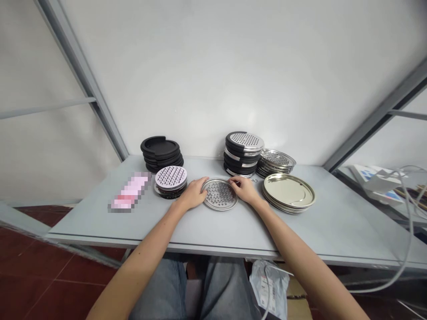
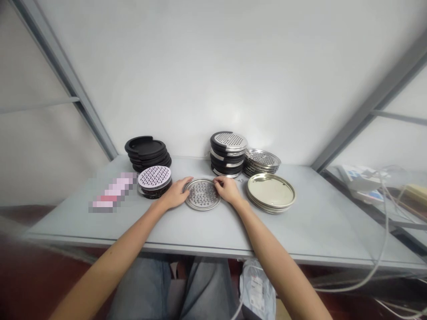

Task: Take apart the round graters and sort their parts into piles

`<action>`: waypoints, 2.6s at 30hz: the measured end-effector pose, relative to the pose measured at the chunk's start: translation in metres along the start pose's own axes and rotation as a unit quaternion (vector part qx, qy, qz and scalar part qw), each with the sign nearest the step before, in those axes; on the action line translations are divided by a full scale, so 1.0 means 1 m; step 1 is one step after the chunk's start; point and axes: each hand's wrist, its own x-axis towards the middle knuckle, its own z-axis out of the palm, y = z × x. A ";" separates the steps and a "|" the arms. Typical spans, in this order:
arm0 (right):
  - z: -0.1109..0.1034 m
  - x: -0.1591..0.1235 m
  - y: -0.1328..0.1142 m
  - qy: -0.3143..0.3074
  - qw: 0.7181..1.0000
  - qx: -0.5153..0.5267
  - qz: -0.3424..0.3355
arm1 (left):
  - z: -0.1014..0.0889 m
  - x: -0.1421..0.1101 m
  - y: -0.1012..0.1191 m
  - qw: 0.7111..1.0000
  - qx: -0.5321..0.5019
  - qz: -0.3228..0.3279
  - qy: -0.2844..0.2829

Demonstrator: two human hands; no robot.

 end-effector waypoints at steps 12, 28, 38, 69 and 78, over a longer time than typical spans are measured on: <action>-0.001 0.000 0.004 0.014 1.000 -0.018 0.015 | 0.001 -0.003 0.000 0.997 0.024 0.014 -0.079; -0.002 0.000 0.002 -0.025 0.999 -0.010 0.030 | 0.000 -0.003 -0.004 0.993 -0.004 0.022 -0.115; -0.008 -0.001 0.004 0.012 0.993 -0.029 0.112 | 0.001 -0.002 -0.003 0.999 0.010 0.050 -0.012; -0.005 -0.004 0.002 0.023 0.993 -0.075 0.092 | 0.004 0.000 0.004 0.998 0.047 0.034 0.014; -0.003 -0.001 0.007 0.022 0.994 -0.081 0.074 | 0.006 0.000 0.004 0.997 0.060 0.040 0.012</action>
